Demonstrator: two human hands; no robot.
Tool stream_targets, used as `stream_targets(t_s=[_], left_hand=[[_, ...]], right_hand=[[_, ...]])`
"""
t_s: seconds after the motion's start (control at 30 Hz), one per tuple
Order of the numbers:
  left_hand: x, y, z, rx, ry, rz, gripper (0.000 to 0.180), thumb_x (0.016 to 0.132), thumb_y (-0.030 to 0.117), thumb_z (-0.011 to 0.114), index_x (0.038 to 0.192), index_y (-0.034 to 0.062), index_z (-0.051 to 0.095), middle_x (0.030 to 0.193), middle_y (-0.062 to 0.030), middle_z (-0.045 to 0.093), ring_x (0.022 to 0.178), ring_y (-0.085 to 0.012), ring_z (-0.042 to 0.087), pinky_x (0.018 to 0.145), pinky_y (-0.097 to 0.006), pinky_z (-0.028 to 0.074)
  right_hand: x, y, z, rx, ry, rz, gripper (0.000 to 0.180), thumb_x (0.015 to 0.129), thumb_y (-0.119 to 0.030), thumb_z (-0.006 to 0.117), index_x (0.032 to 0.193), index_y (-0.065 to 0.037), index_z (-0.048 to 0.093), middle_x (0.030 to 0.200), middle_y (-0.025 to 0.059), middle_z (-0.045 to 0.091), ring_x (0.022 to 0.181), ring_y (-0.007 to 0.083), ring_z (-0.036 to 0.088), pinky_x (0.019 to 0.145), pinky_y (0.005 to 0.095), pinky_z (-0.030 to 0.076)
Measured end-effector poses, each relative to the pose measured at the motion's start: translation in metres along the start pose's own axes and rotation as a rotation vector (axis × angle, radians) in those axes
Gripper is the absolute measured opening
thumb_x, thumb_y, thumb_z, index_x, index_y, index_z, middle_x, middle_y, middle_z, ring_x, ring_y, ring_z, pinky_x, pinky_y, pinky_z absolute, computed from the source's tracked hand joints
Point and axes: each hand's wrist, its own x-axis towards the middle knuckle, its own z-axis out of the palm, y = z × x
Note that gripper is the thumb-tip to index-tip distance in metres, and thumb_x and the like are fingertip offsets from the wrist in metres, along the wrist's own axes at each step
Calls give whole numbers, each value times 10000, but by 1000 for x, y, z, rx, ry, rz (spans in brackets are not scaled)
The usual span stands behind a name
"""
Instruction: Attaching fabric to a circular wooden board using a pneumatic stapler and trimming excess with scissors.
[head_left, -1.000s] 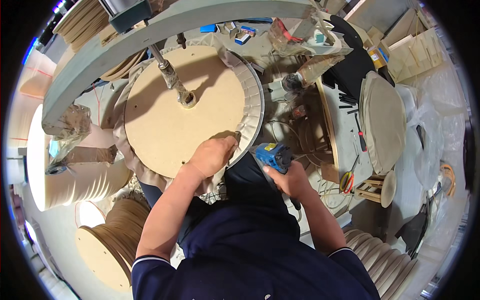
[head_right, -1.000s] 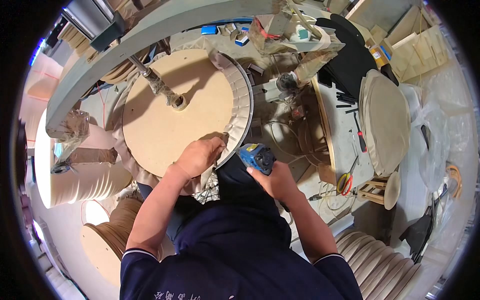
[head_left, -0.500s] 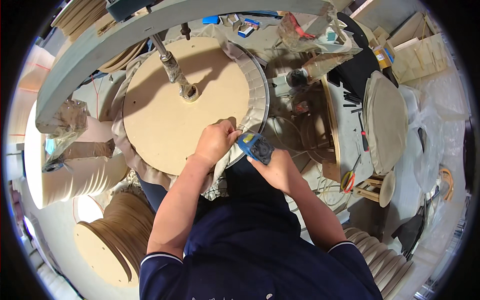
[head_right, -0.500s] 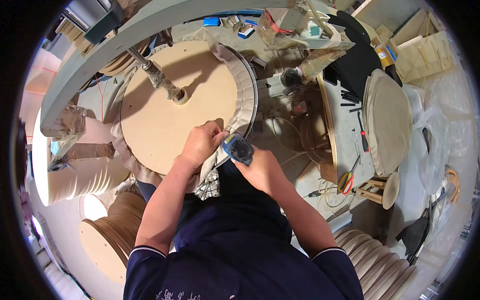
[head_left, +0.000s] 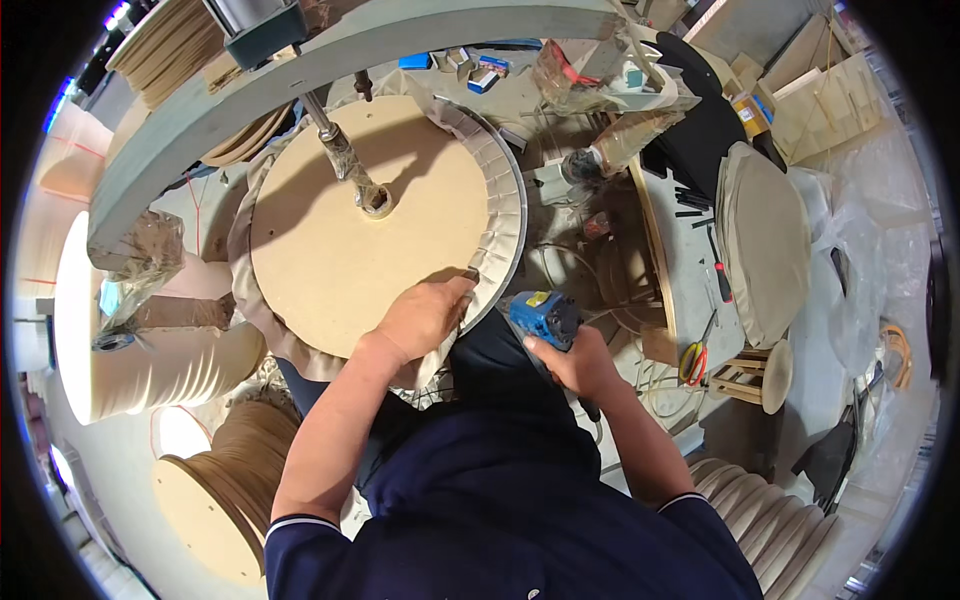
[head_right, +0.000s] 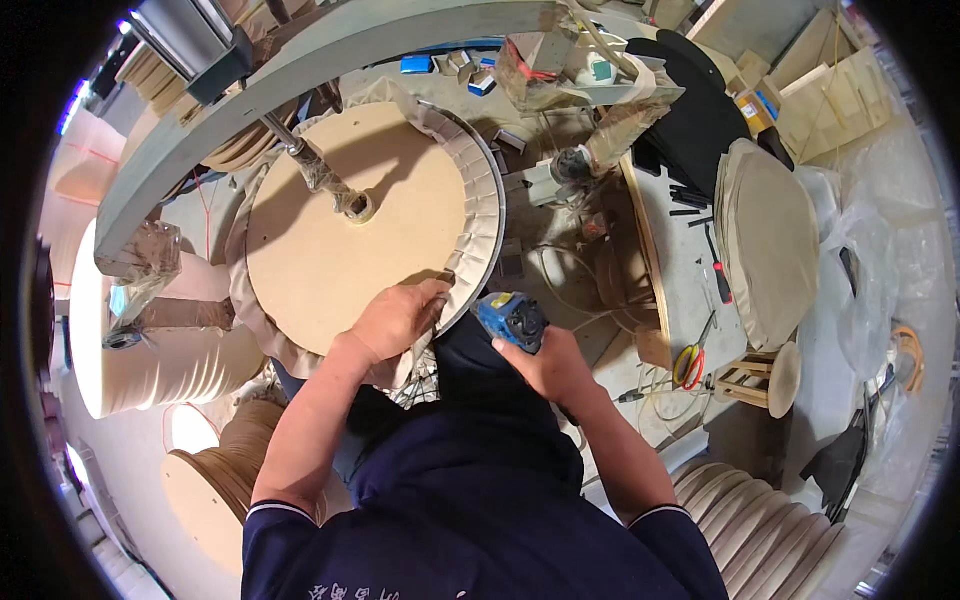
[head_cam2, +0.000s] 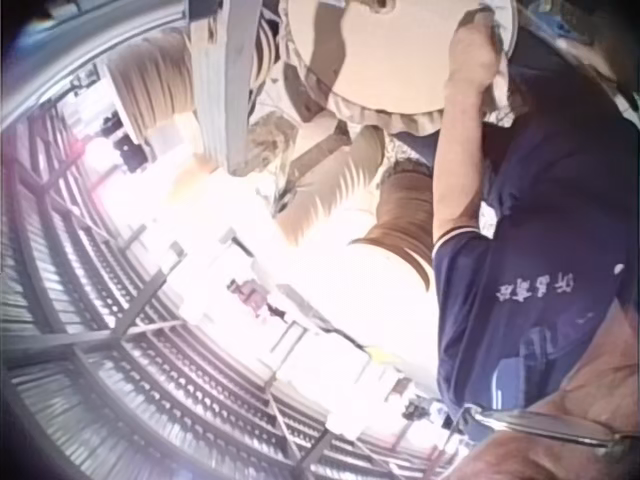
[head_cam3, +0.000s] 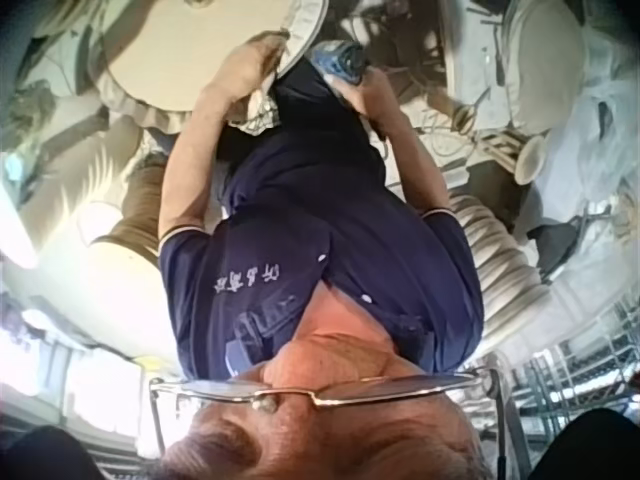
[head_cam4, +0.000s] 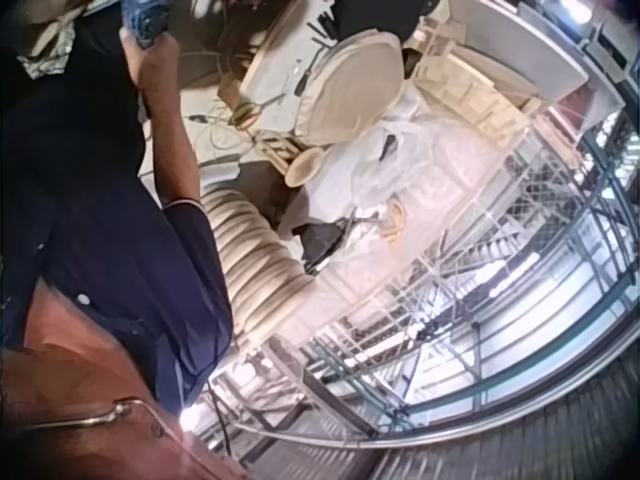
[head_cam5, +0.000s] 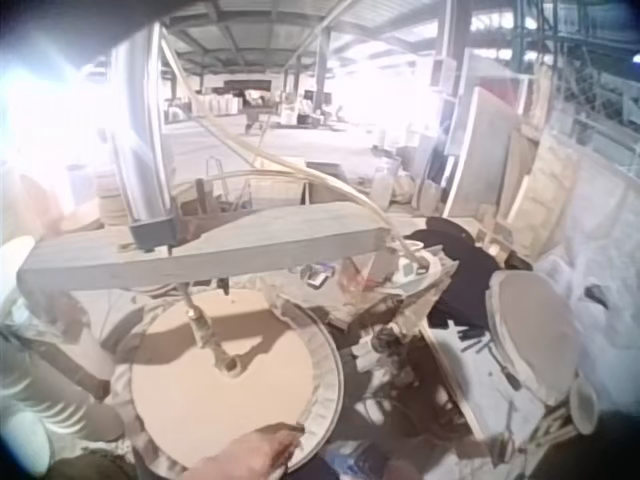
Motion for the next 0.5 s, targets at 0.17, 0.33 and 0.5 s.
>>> stream_targets(t_s=[0.17, 0.33, 0.5], left_hand=[[10, -2, 1, 10, -15, -148, 222, 1018, 241, 606, 1098, 38, 647, 919, -220, 716, 891, -424, 681, 808, -505, 537], [16, -7, 4, -150, 138, -310, 289, 929, 298, 775, 890, 30, 672, 784, -187, 695, 749, -384, 671, 714, -466, 540], [21, -5, 7, -160, 171, -305, 276, 944, 286, 758, 907, 27, 670, 784, -195, 695, 743, -392, 669, 713, -471, 538]], right_hand=[[6, -13, 3, -216, -98, 78, 367, 932, -316, 770, 1123, -6, 734, 958, 232, 752, 981, 389, 741, 799, 401, 564], [14, -16, 13, -82, -88, -81, 374, 930, -325, 757, 1118, -4, 724, 967, 249, 739, 1008, 420, 708, 794, 415, 566], [29, -39, 18, -173, -85, -35, 362, 929, -313, 755, 1119, -6, 720, 974, 242, 742, 1016, 427, 705, 802, 413, 564]])
